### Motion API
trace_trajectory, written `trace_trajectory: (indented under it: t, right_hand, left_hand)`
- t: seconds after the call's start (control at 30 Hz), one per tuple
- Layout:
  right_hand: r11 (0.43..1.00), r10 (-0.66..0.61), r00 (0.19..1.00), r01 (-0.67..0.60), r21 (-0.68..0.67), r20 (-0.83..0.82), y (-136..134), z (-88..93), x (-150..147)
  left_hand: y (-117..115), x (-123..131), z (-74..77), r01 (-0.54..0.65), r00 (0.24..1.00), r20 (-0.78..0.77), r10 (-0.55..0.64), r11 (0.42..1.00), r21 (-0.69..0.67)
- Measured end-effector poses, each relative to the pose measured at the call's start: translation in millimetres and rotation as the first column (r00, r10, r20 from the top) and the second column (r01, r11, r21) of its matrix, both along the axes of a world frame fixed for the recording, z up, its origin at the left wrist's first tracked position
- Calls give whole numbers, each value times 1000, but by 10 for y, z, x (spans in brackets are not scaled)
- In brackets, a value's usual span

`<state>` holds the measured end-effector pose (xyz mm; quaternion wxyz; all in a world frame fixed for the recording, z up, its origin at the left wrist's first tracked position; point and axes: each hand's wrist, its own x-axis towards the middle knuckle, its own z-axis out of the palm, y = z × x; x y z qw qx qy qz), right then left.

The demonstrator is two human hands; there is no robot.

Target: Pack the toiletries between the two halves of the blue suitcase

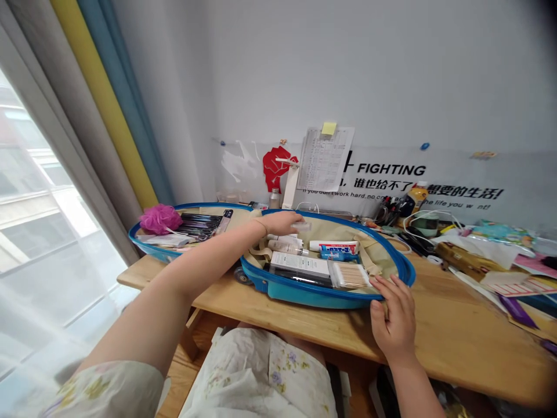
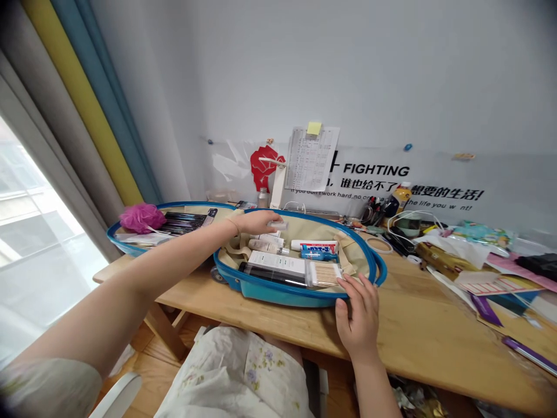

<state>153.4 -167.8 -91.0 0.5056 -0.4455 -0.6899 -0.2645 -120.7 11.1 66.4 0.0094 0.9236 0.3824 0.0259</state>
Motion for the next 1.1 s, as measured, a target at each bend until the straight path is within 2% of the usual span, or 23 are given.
trace_trajectory:
  t: [0.13,0.3,0.47,0.63,0.87,1.1]
  right_hand:
    - [1000,-7,1000,7,-21,-14,-5,1,-8]
    - [1000,9,1000,-9,-8,-14,-4,18,-15]
    - [1000,-10,1000,10,-13,-4,-3,10,-10]
    - [1000,-5,1000,5,2,-2,-5,16,-20]
    - [1000,2,1000,-2,-16,2,-16,16,-10]
    - [1000,6,1000,-6,-2,14,-21,39,-24]
  left_hand:
    - [52,56,-138,-34,996,-82,29,998,-59]
    - [124,-117,-271,-128,987,-105,121,990,-62]
    - [218,-285,-322,-216,975,-63,213,975,-47]
    - [413,-339,-330,-272,962,-32,271,962,-28]
    - [707,-199,-357,-242,970,-26,241,970,-39]
    - [795,-136,-484,-176,984,-16,175,982,-67]
